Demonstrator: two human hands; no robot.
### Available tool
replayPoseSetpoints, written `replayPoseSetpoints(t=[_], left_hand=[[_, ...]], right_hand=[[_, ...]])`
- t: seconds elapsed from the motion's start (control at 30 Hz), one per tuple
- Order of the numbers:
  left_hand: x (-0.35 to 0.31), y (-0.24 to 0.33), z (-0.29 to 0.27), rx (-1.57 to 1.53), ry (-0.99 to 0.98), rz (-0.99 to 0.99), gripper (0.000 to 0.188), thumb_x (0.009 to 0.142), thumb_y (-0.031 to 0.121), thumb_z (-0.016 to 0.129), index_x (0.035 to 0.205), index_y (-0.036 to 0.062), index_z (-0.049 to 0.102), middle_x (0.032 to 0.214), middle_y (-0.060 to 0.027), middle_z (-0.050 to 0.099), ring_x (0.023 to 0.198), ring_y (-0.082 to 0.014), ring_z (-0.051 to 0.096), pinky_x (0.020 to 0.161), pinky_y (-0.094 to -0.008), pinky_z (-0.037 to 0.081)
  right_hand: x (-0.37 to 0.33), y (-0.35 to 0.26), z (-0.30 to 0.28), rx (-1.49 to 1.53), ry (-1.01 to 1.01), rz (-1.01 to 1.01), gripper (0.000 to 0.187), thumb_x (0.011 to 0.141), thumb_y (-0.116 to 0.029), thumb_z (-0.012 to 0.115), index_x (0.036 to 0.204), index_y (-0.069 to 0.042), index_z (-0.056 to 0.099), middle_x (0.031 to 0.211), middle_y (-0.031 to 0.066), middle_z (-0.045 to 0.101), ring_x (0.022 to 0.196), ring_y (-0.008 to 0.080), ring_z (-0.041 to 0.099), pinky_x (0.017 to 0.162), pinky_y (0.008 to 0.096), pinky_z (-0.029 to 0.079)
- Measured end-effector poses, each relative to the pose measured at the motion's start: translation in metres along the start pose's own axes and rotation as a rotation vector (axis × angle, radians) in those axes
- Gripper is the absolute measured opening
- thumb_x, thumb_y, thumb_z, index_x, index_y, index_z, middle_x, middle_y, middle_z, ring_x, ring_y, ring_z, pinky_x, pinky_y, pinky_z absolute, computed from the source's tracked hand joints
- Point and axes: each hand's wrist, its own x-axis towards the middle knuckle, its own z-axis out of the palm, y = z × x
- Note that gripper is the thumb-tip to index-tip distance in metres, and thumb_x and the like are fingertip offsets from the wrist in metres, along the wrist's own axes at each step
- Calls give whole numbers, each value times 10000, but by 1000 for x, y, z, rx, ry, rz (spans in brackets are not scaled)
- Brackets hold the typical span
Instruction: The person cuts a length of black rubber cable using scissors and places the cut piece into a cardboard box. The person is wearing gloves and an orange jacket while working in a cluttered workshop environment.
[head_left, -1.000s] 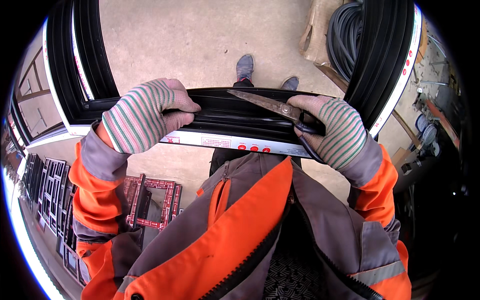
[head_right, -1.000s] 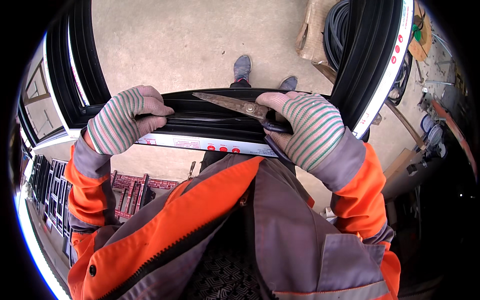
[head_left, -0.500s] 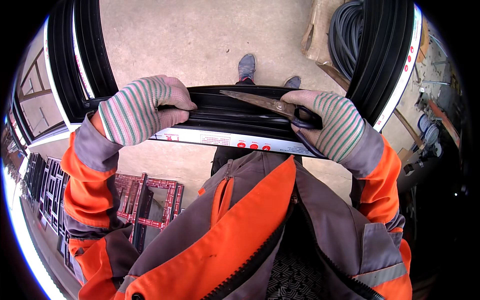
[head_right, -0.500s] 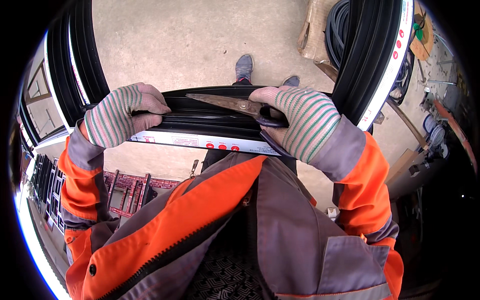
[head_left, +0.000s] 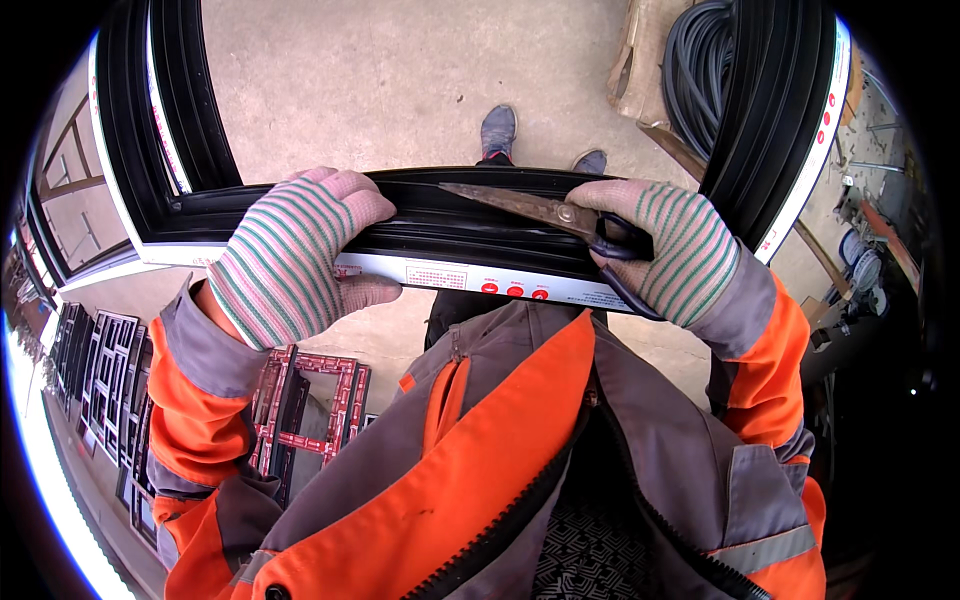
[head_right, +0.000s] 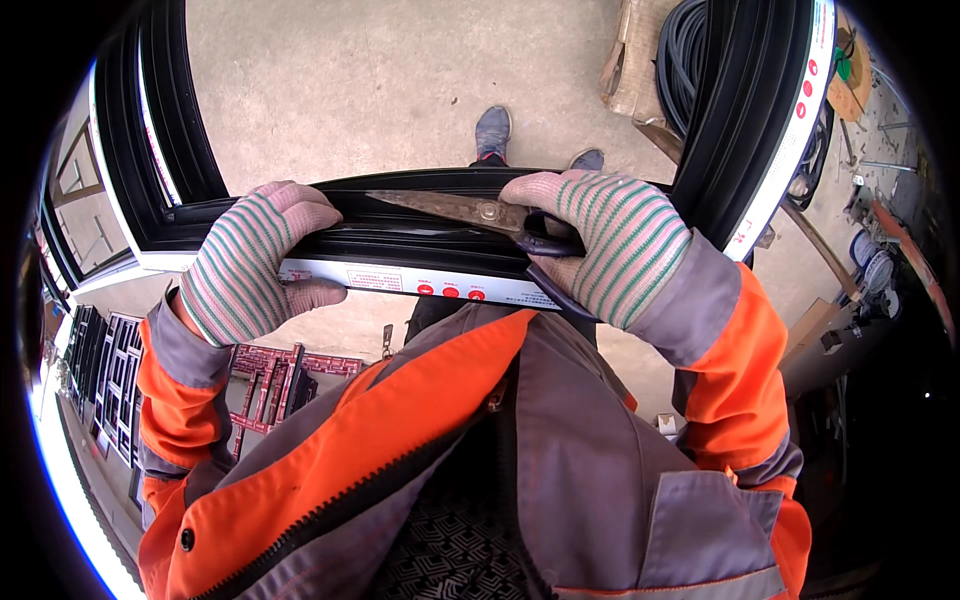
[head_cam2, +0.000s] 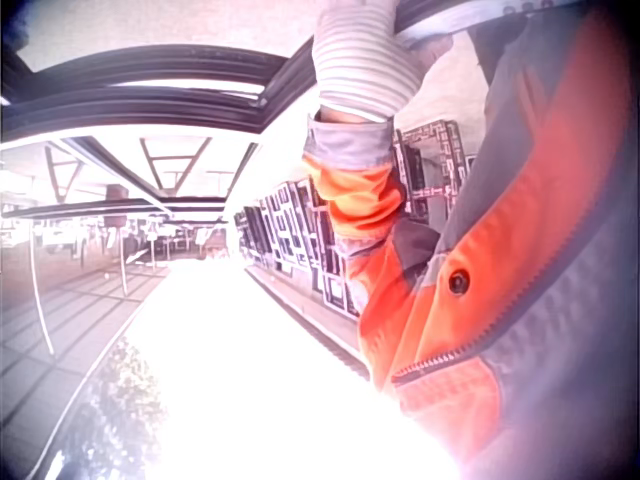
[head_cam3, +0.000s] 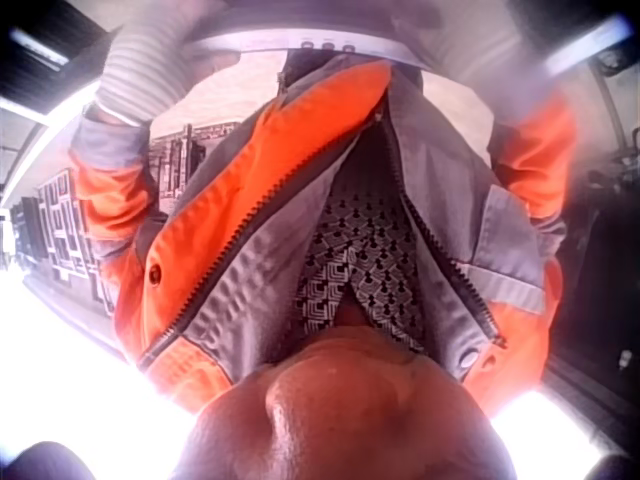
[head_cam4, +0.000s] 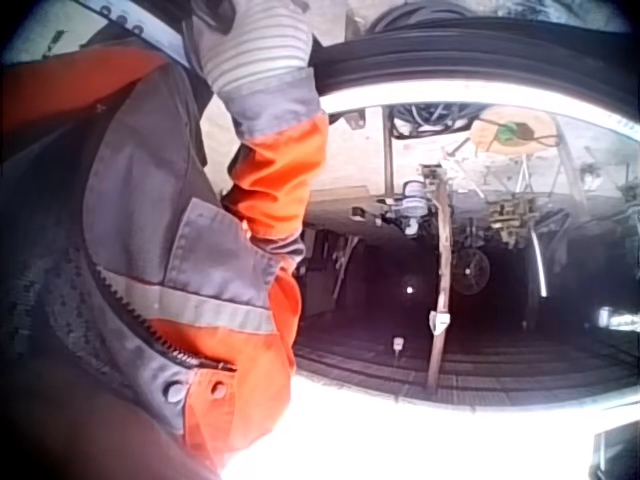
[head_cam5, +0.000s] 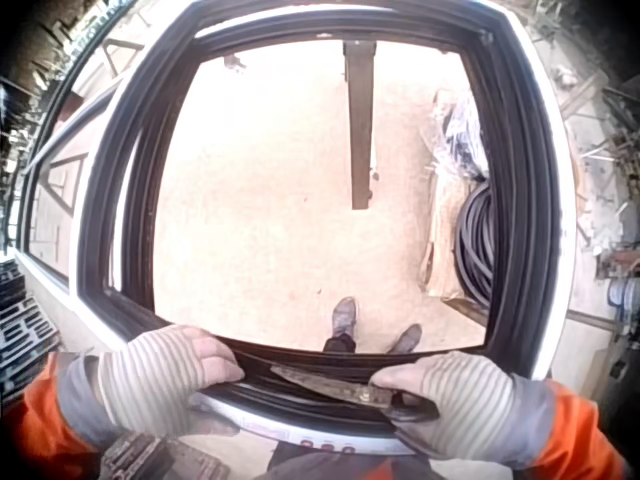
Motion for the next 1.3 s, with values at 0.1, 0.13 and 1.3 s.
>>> replayPoseSetpoints(t=[0.1,0.13,1.3], left_hand=[[-2,8,4,83,27,-15,663,582,225,891,1136,10,597,1070,-171,622,987,-366,607,886,-434,488],[-4,11,5,92,36,-29,671,579,224,891,1141,8,594,1067,-169,622,990,-365,605,889,-436,486],[-4,18,35,255,289,-76,532,559,225,839,1008,43,620,927,-127,613,887,-335,609,815,-438,491]], right_hand=[[0,2,2,-48,41,-61,423,788,-86,737,1197,-69,630,1013,165,696,885,356,669,792,375,548],[0,2,1,-28,18,-42,423,789,-88,738,1197,-68,629,1015,166,696,886,357,670,791,375,548],[-15,-7,12,-190,208,42,367,833,-158,718,1187,-105,634,892,149,652,776,318,658,705,379,533]])
